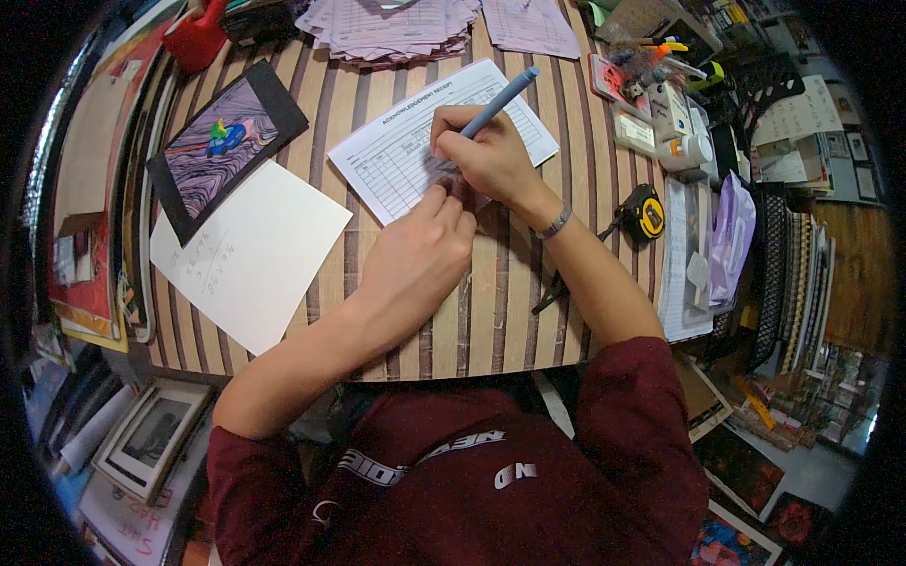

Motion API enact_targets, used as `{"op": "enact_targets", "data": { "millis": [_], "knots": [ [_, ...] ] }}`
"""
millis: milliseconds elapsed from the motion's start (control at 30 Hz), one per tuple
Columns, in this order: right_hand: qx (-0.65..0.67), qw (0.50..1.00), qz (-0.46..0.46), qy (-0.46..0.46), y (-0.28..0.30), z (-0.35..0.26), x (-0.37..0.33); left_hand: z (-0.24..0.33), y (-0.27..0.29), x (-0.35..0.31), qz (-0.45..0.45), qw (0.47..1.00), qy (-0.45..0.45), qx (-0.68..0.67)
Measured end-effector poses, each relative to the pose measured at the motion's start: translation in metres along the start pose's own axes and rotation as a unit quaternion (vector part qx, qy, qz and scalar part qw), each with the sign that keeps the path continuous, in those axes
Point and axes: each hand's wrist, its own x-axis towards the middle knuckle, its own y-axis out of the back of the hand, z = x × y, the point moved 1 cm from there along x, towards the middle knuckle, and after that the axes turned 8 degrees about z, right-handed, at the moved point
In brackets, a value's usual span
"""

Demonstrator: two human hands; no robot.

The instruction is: The person writes on a document using a pen, then picks up a red stamp and applies it to the paper. They then fold the document and place it into a stack of other papers on the desk.

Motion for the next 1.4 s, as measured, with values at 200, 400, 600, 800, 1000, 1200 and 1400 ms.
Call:
{"op": "enact_targets", "data": {
  "millis": [200, 400, 600, 800, 1000, 1200, 1400],
  "knots": [
    [-0.009, 1.000, -0.006, 0.001, 0.0017, 0.0024, 0.0000, 0.0016, 0.0041, 0.0025, -0.020, 1.000, 0.000, 0.001],
    [-0.015, 1.000, -0.001, 0.000, 0.0018, 0.0023, 0.0003, 0.0008, 0.0047, 0.0022, -0.021, 1.000, 0.000, -0.003],
    [-0.016, 1.000, 0.004, -0.002, 0.0023, 0.0015, 0.0003, 0.0001, 0.0028, 0.0017, -0.006, 1.000, 0.000, -0.008],
    [-0.033, 0.999, 0.010, 0.010, 0.0033, 0.0047, -0.0005, -0.0004, 0.0028, 0.0017, 0.000, 1.000, -0.006, -0.001],
    [-0.023, 1.000, 0.019, 0.009, 0.0020, 0.0030, 0.0000, -0.0002, 0.0038, 0.0021, -0.007, 1.000, -0.003, -0.001],
    [-0.044, 0.999, 0.009, 0.009, 0.0047, 0.0022, -0.0015, -0.0002, 0.0043, 0.0022, -0.008, 1.000, -0.006, 0.002],
    [-0.040, 0.999, 0.013, 0.018, 0.0030, 0.0034, -0.0001, -0.0008, 0.0036, 0.0011, -0.004, 1.000, -0.001, -0.006]
  ]
}}
